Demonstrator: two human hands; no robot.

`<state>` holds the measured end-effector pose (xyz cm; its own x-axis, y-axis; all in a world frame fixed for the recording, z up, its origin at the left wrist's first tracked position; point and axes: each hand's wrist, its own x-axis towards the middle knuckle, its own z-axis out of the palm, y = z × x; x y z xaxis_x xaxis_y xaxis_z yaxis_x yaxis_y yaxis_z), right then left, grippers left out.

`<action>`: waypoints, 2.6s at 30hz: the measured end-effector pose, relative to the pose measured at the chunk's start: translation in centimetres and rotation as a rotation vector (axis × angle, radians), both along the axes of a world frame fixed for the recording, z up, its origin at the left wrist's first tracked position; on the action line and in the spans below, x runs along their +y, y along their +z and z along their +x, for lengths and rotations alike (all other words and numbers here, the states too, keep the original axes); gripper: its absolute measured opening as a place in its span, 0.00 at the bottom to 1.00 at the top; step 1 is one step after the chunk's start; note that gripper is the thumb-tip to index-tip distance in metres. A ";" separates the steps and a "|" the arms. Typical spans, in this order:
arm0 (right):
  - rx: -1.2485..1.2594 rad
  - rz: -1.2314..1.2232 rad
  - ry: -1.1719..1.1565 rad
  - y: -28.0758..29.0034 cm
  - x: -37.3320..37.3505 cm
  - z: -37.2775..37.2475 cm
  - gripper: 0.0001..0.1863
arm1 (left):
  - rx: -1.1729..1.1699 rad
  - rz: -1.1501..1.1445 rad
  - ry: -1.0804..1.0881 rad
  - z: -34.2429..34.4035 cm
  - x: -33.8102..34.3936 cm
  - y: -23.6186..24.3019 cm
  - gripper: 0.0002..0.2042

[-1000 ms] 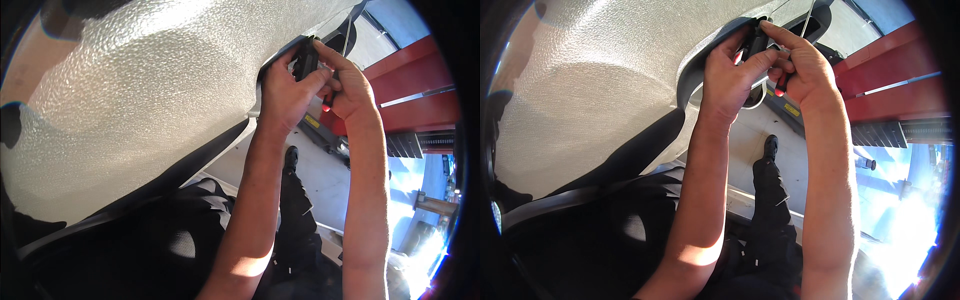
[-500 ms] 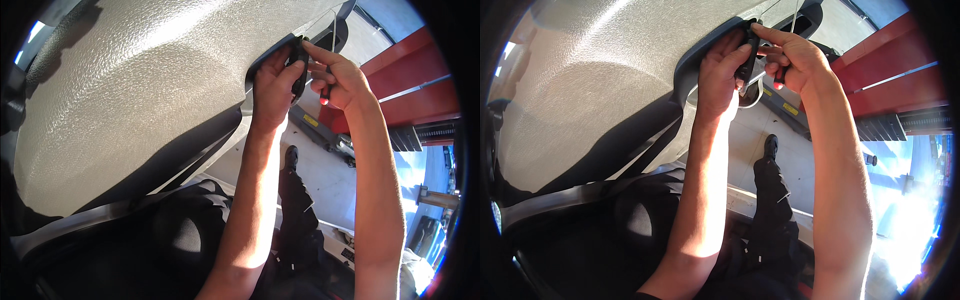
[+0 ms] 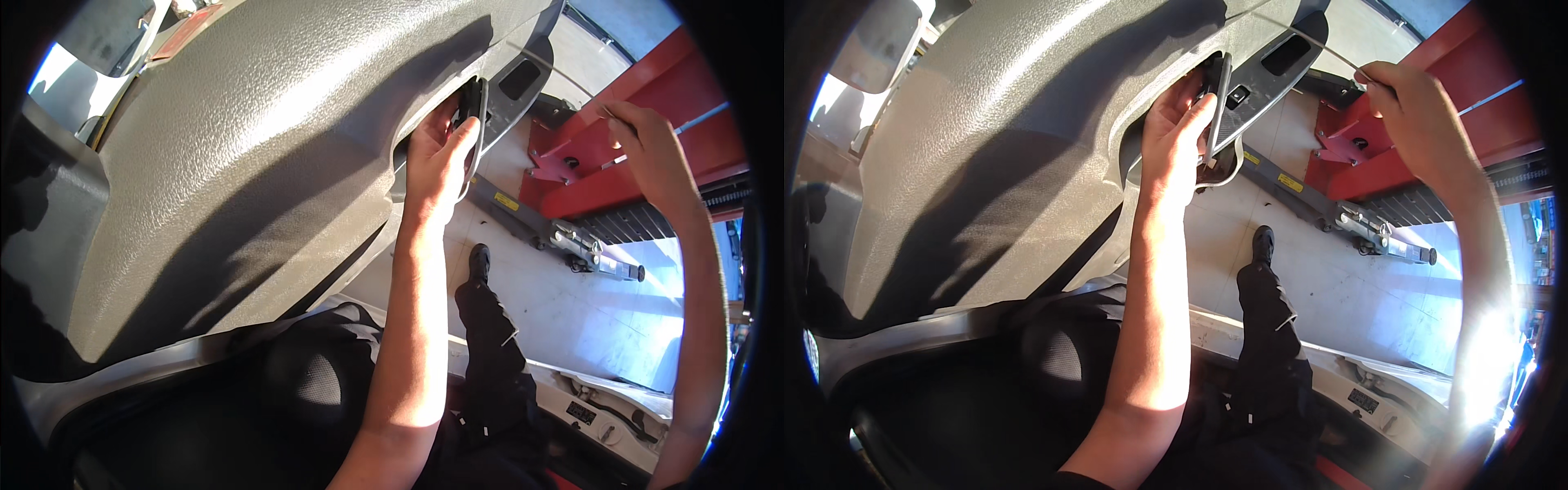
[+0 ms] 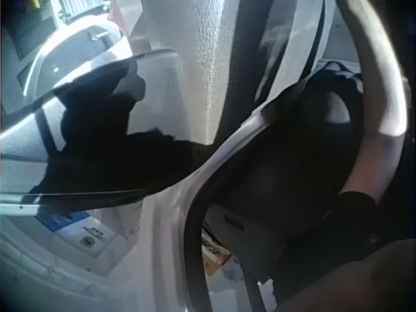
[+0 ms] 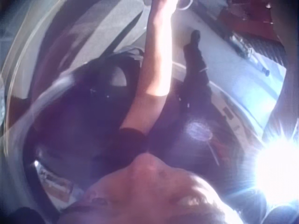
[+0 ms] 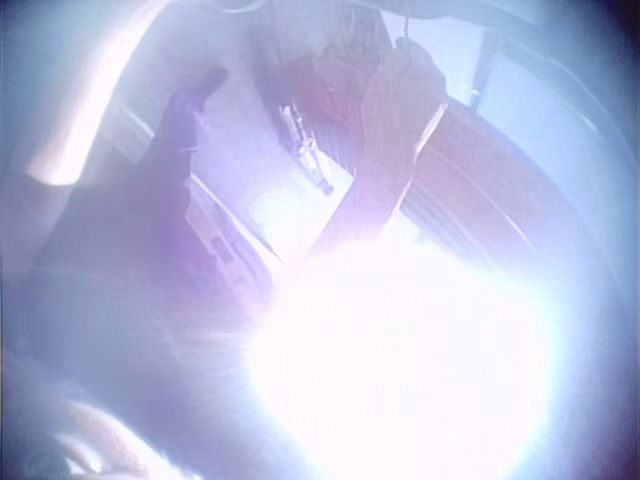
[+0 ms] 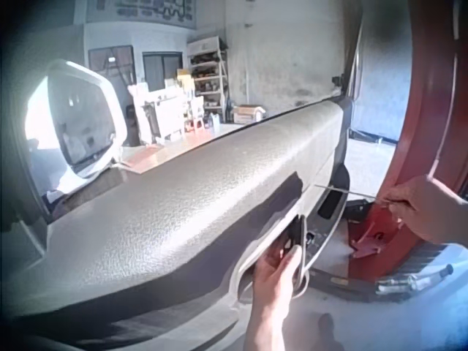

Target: The person uses a screwdriver to remove screws from the interior door panel of a white car. They systematically unscrew fasteners around the door handle and trim, then pull the panel away from the door frame to detach it.

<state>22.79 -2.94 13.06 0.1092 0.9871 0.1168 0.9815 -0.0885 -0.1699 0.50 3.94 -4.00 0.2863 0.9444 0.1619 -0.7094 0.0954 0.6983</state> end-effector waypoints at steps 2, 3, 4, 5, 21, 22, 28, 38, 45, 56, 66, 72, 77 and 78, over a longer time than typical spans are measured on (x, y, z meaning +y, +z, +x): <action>-0.154 0.019 0.215 1.9 0.4 1.1 0.13 | 0.005 -0.003 -0.018 -0.7 0.0 0.3 0.26; -0.285 0.011 0.242 3.6 0.0 0.4 0.13 | -0.015 -0.014 -0.051 0.2 -0.2 0.5 0.27; -0.413 0.004 0.271 5.1 -0.4 -0.3 0.13 | -0.044 -0.009 -0.082 1.2 -0.3 0.7 0.27; -0.534 0.006 0.298 6.5 -0.8 -0.8 0.13 | -0.063 -0.001 -0.110 2.3 -0.5 0.8 0.27; -0.876 -0.173 0.360 8.0 2.4 -5.6 0.07 | -0.045 0.074 -0.027 1.3 0.4 -0.4 0.28; -0.836 -0.186 0.369 8.1 2.9 -6.0 0.07 | -0.038 0.078 -0.023 0.8 0.5 -0.2 0.28; -0.656 -0.307 0.401 6.3 5.0 -4.5 0.07 | -0.031 0.072 -0.029 1.3 0.4 -0.5 0.26; -0.100 -0.618 0.036 8.6 7.0 -7.2 0.12 | 0.037 0.035 -0.071 1.0 0.2 -0.3 0.26; -0.058 -0.538 0.087 7.8 7.5 -6.7 0.12 | 0.035 0.021 -0.051 0.3 0.1 0.0 0.26; -0.212 -0.453 -0.103 6.3 5.3 -9.7 0.09 | -0.071 0.140 -0.012 1.6 0.7 -0.8 0.26; -0.647 -0.329 0.332 6.7 7.2 -6.3 0.09 | -0.062 0.133 -0.043 1.2 0.4 -0.1 0.26; -0.758 -0.310 0.361 8.2 8.2 -5.2 0.09 | -0.085 0.112 -0.020 1.4 -0.4 0.5 0.27; -0.833 -0.325 0.413 8.3 8.2 -5.7 0.10 | 0.297 0.177 0.138 2.0 0.0 0.3 0.33; -0.840 -0.324 0.421 8.3 8.2 -5.9 0.10 | 0.406 0.263 0.226 2.0 0.1 0.2 0.35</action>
<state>16.85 5.30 21.34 -0.2517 0.9244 -0.2864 0.7339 0.3753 0.5661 2.53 4.01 -3.77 0.1690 0.9324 0.3195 -0.3593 -0.2436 0.9009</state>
